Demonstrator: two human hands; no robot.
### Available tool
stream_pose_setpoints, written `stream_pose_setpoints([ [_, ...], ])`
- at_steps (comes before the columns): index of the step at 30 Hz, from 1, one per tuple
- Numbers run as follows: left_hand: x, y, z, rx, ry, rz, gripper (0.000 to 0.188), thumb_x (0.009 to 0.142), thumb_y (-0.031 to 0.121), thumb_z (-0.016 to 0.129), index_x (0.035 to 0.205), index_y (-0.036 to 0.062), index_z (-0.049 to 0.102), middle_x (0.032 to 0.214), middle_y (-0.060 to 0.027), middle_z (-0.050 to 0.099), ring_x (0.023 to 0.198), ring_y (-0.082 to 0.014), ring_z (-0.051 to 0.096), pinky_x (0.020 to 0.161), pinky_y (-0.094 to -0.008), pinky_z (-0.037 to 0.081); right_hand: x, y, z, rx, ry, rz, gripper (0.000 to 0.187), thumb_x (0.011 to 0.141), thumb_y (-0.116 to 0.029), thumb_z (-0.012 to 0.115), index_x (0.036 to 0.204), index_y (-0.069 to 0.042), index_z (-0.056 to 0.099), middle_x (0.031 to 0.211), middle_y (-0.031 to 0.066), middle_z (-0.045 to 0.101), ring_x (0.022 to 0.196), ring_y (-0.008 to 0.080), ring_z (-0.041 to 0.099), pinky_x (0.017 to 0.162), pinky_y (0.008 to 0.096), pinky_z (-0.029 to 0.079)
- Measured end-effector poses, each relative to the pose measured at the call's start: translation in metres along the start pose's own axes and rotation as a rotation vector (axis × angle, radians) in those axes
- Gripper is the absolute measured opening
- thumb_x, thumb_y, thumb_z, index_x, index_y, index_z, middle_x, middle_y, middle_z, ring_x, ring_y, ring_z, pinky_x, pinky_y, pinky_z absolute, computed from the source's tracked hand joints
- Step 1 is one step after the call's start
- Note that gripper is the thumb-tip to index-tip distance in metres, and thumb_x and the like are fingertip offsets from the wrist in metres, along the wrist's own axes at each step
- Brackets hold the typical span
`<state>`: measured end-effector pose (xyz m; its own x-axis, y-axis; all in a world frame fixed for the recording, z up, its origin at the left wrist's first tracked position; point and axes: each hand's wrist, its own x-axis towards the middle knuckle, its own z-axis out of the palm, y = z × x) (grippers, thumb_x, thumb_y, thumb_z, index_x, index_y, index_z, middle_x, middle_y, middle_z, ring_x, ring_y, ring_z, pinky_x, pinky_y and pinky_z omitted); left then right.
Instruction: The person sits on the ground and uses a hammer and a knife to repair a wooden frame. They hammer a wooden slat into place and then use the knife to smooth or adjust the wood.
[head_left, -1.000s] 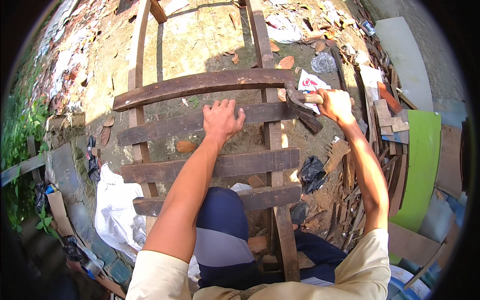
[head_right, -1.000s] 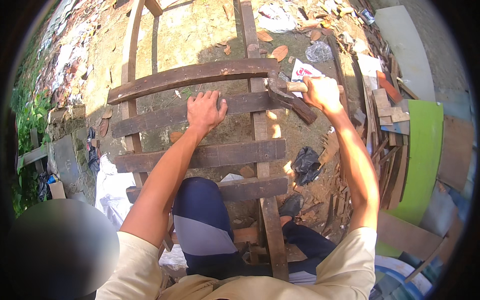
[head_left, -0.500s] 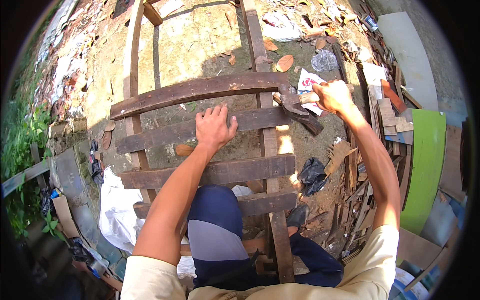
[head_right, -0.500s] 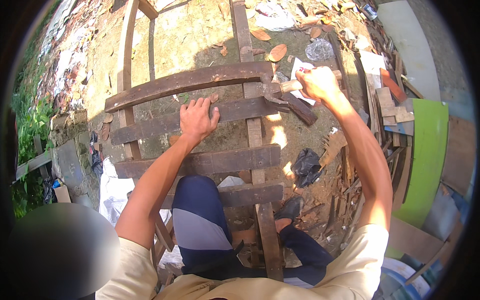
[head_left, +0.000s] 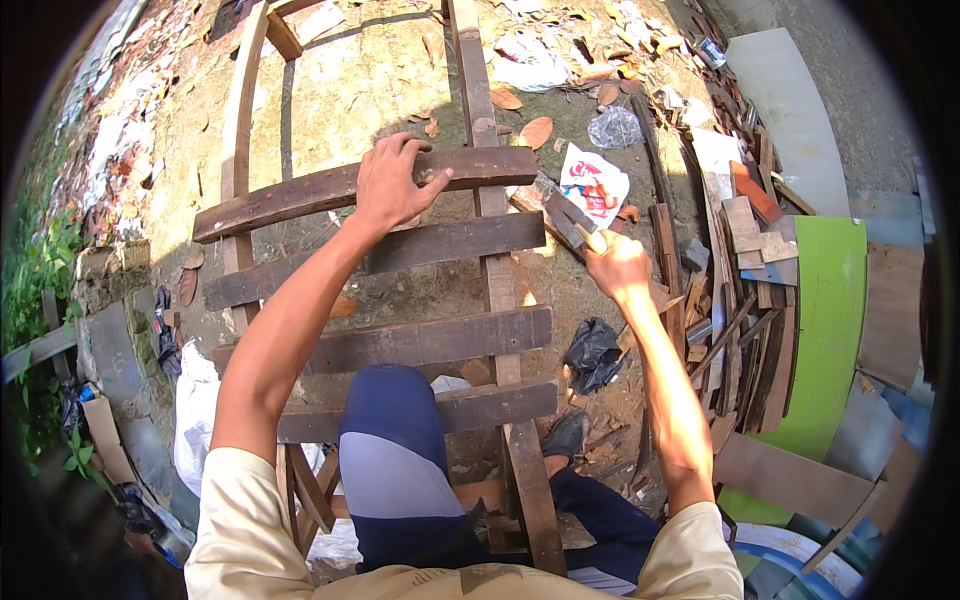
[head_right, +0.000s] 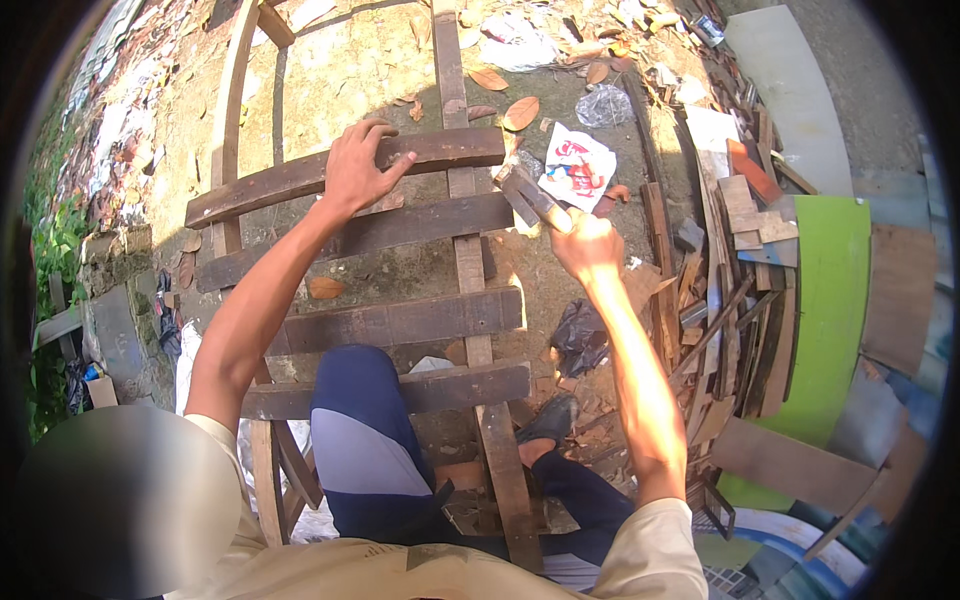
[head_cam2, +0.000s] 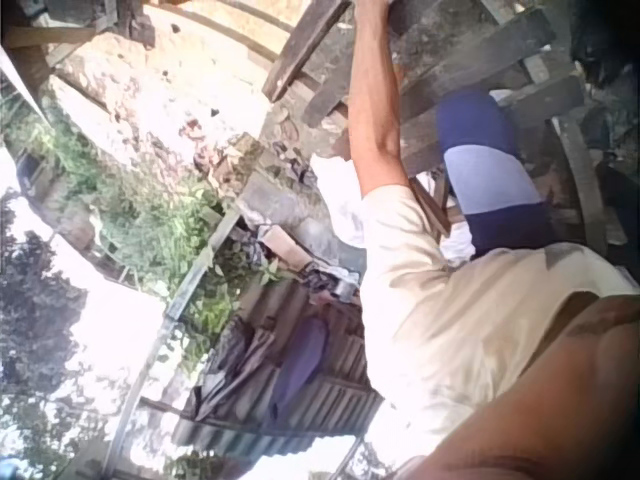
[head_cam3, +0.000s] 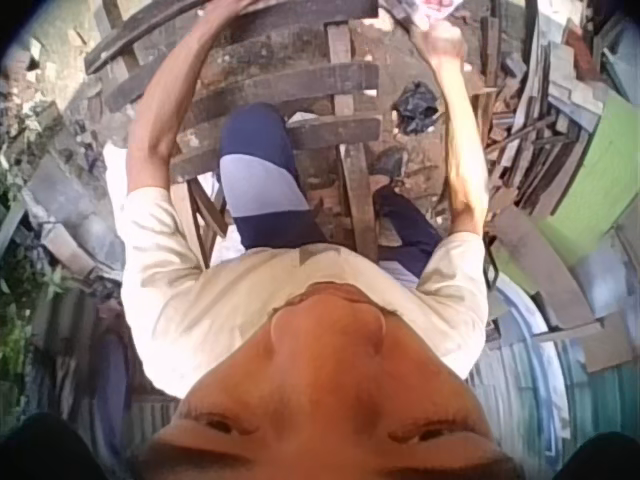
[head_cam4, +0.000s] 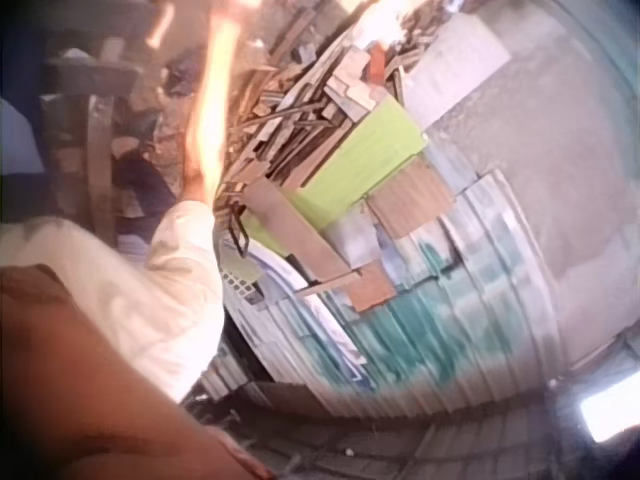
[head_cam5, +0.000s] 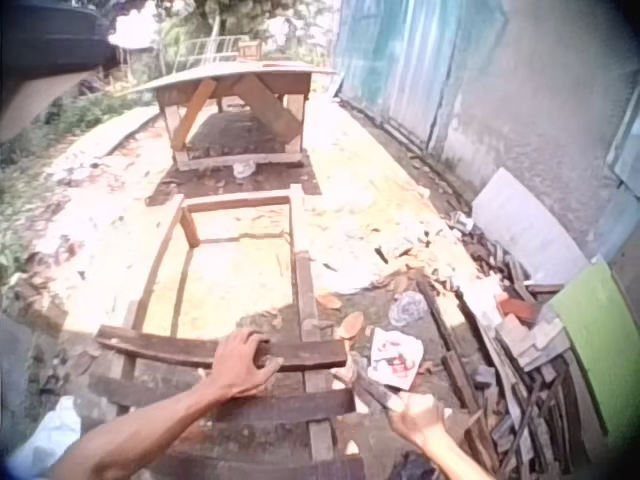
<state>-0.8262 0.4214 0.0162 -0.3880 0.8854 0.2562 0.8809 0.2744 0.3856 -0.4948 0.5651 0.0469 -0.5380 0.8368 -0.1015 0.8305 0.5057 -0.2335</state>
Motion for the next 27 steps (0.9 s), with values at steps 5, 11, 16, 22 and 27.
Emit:
stream_pose_setpoints([
  [5,0.071,-0.026,0.024,-0.019,-0.850,-0.344,0.111,0.081,0.096,0.029,0.091,-0.0043,0.076,0.093,-0.0255,0.071,0.098,-0.0379,0.069,0.088,-0.0533,0.051,-0.053,-0.064,-0.006,0.536,-0.167,0.401,0.052,0.090,-0.049,0.072,0.077,0.001,0.065,0.060,0.0123,0.057,0.057,0.0212,0.055,0.060,0.0411,0.045],
  [11,0.065,-0.002,0.028,0.034,-0.687,-0.337,0.107,0.085,0.092,0.029,0.072,-0.0037,0.074,0.080,-0.0220,0.072,0.081,-0.0340,0.070,0.078,-0.0487,0.054,-0.090,-0.064,0.019,0.633,-0.080,0.497,0.051,0.093,-0.044,0.073,0.066,-0.004,0.056,0.055,0.0000,0.049,0.049,0.0116,0.045,0.047,0.0348,0.035],
  [16,0.064,0.002,0.023,0.091,-0.675,-0.383,0.100,0.091,0.085,0.028,0.078,-0.0030,0.074,0.086,-0.0225,0.072,0.087,-0.0354,0.071,0.080,-0.0480,0.054,-0.092,-0.050,0.026,0.733,-0.157,0.622,0.048,0.094,-0.040,0.073,0.068,-0.004,0.056,0.055,0.0003,0.049,0.047,0.0106,0.045,0.046,0.0338,0.035],
  [22,0.068,0.009,0.016,0.132,-0.743,-0.400,0.100,0.092,0.084,0.028,0.091,-0.0024,0.077,0.096,-0.0203,0.075,0.094,-0.0338,0.072,0.085,-0.0475,0.055,-0.032,-0.015,0.033,0.645,-0.168,0.492,0.028,0.097,-0.027,0.068,0.094,-0.001,0.058,0.061,-0.0002,0.051,0.046,0.0107,0.048,0.042,0.0307,0.040],
  [27,0.069,0.003,0.015,0.113,-0.759,-0.402,0.100,0.090,0.086,0.029,0.087,-0.0022,0.076,0.094,-0.0201,0.075,0.092,-0.0341,0.072,0.083,-0.0483,0.055,0.019,0.008,0.046,0.949,-0.652,0.552,0.014,0.096,-0.010,0.061,0.101,0.001,0.054,0.073,0.0040,0.055,0.052,0.0116,0.052,0.042,0.0285,0.045],
])
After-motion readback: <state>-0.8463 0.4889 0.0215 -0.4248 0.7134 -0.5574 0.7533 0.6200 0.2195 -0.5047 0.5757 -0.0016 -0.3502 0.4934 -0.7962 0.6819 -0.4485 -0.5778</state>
